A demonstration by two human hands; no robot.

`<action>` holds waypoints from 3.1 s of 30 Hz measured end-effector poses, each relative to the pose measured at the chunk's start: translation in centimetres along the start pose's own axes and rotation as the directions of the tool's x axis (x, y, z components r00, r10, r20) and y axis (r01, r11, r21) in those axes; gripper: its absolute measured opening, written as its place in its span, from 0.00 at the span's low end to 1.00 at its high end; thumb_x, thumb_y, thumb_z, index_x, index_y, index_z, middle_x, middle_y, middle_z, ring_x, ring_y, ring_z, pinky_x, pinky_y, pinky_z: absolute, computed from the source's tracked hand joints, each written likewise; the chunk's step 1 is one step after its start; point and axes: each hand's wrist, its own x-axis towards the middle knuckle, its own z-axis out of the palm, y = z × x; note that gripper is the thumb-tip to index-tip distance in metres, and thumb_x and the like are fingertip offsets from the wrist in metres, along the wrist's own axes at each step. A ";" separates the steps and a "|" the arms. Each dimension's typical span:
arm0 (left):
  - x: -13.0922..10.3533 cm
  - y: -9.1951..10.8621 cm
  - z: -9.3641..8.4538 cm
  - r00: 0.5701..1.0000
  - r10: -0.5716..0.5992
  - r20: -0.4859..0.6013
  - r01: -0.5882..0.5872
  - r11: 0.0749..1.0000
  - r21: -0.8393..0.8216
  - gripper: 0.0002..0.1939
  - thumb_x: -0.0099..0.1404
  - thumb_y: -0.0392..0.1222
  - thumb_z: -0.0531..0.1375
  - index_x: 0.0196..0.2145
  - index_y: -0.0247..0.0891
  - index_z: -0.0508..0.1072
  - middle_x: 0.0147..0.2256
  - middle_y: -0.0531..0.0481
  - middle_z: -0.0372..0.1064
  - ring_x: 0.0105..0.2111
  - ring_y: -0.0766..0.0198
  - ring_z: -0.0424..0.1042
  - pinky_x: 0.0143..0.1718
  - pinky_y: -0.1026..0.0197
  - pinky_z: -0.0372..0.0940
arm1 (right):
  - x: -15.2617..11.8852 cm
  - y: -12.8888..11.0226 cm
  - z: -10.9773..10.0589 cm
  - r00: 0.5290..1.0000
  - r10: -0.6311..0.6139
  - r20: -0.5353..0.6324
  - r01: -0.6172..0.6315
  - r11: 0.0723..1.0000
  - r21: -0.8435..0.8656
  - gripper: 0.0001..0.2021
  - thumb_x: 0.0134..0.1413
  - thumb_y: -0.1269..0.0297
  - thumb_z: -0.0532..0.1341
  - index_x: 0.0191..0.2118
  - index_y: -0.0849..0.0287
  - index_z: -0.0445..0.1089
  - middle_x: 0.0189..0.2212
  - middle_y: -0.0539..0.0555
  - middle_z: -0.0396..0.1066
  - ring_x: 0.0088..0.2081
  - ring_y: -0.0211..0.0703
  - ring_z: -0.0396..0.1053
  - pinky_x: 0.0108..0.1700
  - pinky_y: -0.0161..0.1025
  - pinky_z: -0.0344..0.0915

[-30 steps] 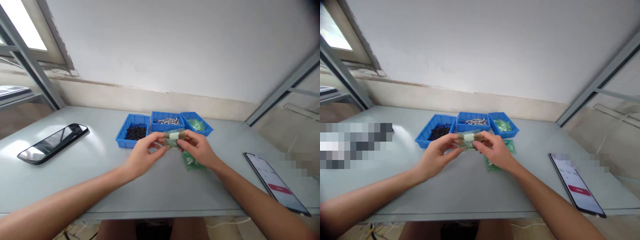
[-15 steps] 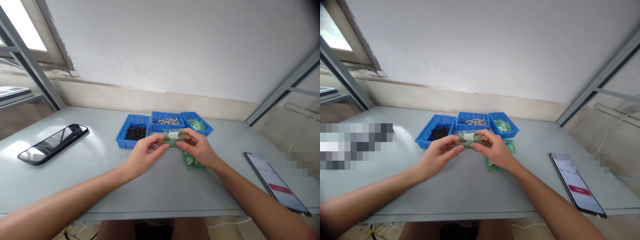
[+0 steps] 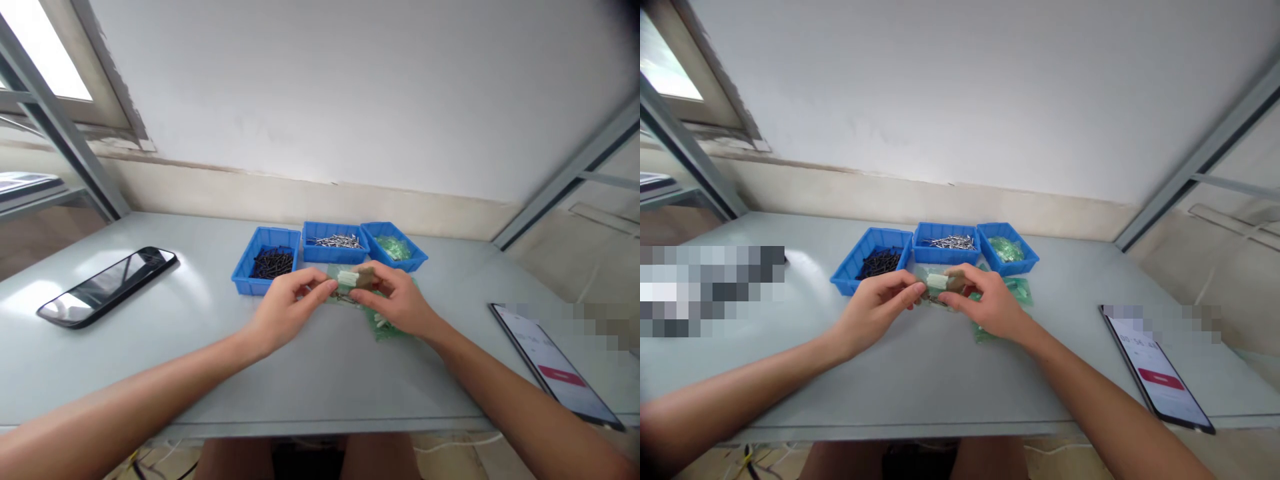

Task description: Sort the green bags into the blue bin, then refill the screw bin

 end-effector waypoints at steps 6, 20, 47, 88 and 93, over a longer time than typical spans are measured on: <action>0.0 0.0 0.1 0.999 -0.011 0.047 0.013 0.999 -0.031 0.08 0.60 0.42 0.60 0.26 0.36 0.69 0.24 0.55 0.64 0.25 0.69 0.62 0.27 0.67 0.59 | 0.0 0.1 0.0 0.999 0.022 -0.029 -0.022 0.999 0.025 0.07 0.57 0.60 0.60 0.32 0.57 0.65 0.23 0.46 0.62 0.26 0.34 0.61 0.29 0.32 0.60; -0.2 0.1 0.0 0.998 -0.026 0.060 0.030 0.997 -0.069 0.13 0.64 0.44 0.55 0.24 0.35 0.67 0.22 0.55 0.61 0.24 0.69 0.60 0.25 0.66 0.57 | 0.1 -0.5 -0.5 1.000 -0.008 -0.015 0.008 0.999 -0.049 0.13 0.62 0.59 0.52 0.28 0.57 0.64 0.21 0.47 0.63 0.24 0.35 0.63 0.27 0.33 0.61; -0.5 -0.4 0.0 0.959 0.233 0.164 -0.254 0.960 0.122 0.11 0.65 0.35 0.54 0.44 0.39 0.72 0.45 0.44 0.64 0.45 0.61 0.67 0.48 0.57 0.65 | 0.0 -0.2 0.2 0.993 -0.113 -0.033 0.099 0.951 -0.291 0.09 0.58 0.61 0.57 0.27 0.56 0.61 0.22 0.46 0.64 0.23 0.34 0.62 0.26 0.33 0.60; 0.1 -0.4 0.1 0.999 0.030 -0.034 -0.028 0.998 0.052 0.11 0.63 0.39 0.56 0.41 0.36 0.75 0.30 0.50 0.72 0.27 0.66 0.67 0.28 0.65 0.63 | 0.1 0.1 -0.2 0.997 -0.003 -0.082 -0.006 0.994 -0.108 0.05 0.59 0.62 0.56 0.35 0.56 0.64 0.22 0.47 0.67 0.25 0.36 0.68 0.28 0.33 0.63; 0.0 -0.7 0.0 0.995 0.099 -0.015 -0.098 0.993 0.070 0.11 0.65 0.38 0.55 0.40 0.37 0.75 0.32 0.49 0.73 0.30 0.65 0.69 0.29 0.66 0.64 | 0.1 -0.2 -0.2 0.998 0.001 -0.062 -0.010 0.990 -0.144 0.06 0.60 0.62 0.55 0.35 0.57 0.65 0.21 0.47 0.68 0.24 0.35 0.65 0.28 0.32 0.61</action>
